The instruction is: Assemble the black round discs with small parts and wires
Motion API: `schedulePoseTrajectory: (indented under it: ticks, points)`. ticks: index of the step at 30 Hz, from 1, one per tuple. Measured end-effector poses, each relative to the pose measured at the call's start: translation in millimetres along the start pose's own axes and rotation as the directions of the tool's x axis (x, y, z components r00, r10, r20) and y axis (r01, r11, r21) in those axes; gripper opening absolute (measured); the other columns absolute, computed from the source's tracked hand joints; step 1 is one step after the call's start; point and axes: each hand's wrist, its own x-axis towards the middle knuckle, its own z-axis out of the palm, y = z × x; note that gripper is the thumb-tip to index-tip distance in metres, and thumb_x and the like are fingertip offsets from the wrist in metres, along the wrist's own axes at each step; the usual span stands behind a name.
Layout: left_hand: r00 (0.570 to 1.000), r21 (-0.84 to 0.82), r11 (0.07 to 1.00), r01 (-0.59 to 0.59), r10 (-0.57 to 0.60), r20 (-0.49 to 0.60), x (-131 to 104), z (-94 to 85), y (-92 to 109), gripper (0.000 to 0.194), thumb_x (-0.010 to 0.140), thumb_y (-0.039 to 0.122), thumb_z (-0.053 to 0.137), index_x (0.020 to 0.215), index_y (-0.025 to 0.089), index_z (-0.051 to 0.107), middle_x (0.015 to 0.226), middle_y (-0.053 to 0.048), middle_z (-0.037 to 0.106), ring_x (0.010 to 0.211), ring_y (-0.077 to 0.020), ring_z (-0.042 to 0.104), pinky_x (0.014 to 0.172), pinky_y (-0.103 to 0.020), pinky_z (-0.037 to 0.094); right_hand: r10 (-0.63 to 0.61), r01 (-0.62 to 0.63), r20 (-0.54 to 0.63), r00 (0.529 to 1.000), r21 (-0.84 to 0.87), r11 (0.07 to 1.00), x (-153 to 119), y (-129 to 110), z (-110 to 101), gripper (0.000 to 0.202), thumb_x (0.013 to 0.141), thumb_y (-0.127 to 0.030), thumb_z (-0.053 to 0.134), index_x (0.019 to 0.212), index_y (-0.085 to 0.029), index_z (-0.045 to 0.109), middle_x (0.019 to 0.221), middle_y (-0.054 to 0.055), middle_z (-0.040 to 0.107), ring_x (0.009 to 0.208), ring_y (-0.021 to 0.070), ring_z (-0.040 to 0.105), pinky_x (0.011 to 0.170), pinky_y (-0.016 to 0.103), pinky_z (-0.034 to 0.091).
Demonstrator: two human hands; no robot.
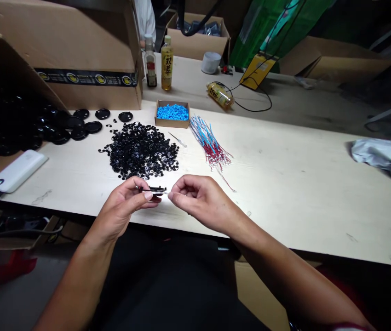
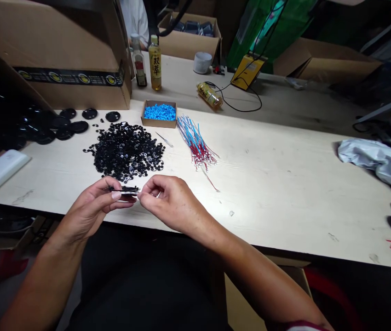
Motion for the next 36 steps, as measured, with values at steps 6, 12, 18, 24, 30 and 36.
schedulePoseTrajectory:
  ticks: [6, 12, 18, 24, 30, 36]
  points:
    - [0.999, -0.017, 0.999, 0.035, -0.035, 0.031, 0.2, 2.3, 1.4, 0.029, 0.079, 0.033, 0.091, 0.088, 0.019, 0.068, 0.088, -0.003, 0.080, 0.083, -0.0208, 0.080, 0.085, -0.033, 0.066, 0.053, -0.054, 0.012, 0.999, 0.089, 0.995, 5.1, 3.4, -0.4, 0.011, 0.084, -0.027, 0.073, 0.080, -0.017, 0.071, 0.066, -0.003, 0.060, 0.058, 0.0099, 0.047, 0.055, 0.023, 0.036]
    - [0.997, -0.036, 0.998, 0.056, -0.055, 0.047, 2.2, 3.0, -1.0, 0.028, 0.080, 0.033, 0.090, 0.091, 0.020, 0.067, 0.079, -0.003, 0.080, 0.078, -0.0204, 0.081, 0.078, -0.030, 0.066, 0.069, -0.069, 0.008, 0.998, 0.113, 0.991, 5.7, 8.2, 0.2, 0.013, 0.083, -0.029, 0.074, 0.081, -0.017, 0.072, 0.065, -0.004, 0.060, 0.056, 0.0098, 0.047, 0.054, 0.023, 0.037]
    - [0.991, -0.065, 0.995, 0.078, -0.071, 0.111, 2.8, 1.6, -4.0, 0.026, 0.083, 0.033, 0.087, 0.090, 0.021, 0.065, 0.075, -0.006, 0.083, 0.071, -0.0176, 0.079, 0.074, -0.024, 0.063, 0.085, -0.087, 0.019, 0.996, 0.142, 0.986, 4.2, 10.5, 0.2, 0.016, 0.084, -0.032, 0.076, 0.082, -0.016, 0.073, 0.067, -0.003, 0.062, 0.055, 0.0092, 0.048, 0.052, 0.023, 0.038]
    - [0.988, -0.103, 0.990, 0.094, -0.080, 0.134, 4.0, 2.7, -5.4, 0.026, 0.081, 0.033, 0.086, 0.088, 0.021, 0.064, 0.069, -0.005, 0.080, 0.066, -0.0176, 0.078, 0.069, -0.023, 0.061, 0.106, -0.107, 0.018, 0.994, 0.167, 0.980, 2.1, 12.8, -1.6, 0.022, 0.082, -0.035, 0.083, 0.082, -0.015, 0.075, 0.064, -0.003, 0.061, 0.053, 0.0084, 0.046, 0.049, 0.022, 0.035]
    - [0.984, -0.140, 0.985, 0.102, -0.079, 0.162, 7.4, 4.3, -7.1, 0.026, 0.080, 0.033, 0.085, 0.088, 0.021, 0.064, 0.069, -0.005, 0.079, 0.062, -0.0173, 0.076, 0.065, -0.022, 0.059, 0.133, -0.128, -0.007, 0.991, 0.200, 0.971, -0.3, 17.9, -5.8, 0.032, 0.078, -0.043, 0.090, 0.081, -0.016, 0.074, 0.061, -0.004, 0.058, 0.051, 0.0080, 0.044, 0.044, 0.021, 0.033]
    - [0.981, -0.168, 0.980, 0.107, -0.076, 0.177, 11.7, 9.1, -11.3, 0.026, 0.078, 0.034, 0.085, 0.088, 0.021, 0.065, 0.070, -0.004, 0.078, 0.062, -0.0181, 0.076, 0.062, -0.023, 0.058, 0.157, -0.164, 0.047, 0.986, 0.252, 0.954, -1.0, 19.6, -14.8, 0.034, 0.077, -0.046, 0.088, 0.081, -0.016, 0.074, 0.064, -0.002, 0.060, 0.049, 0.0081, 0.044, 0.040, 0.020, 0.039]
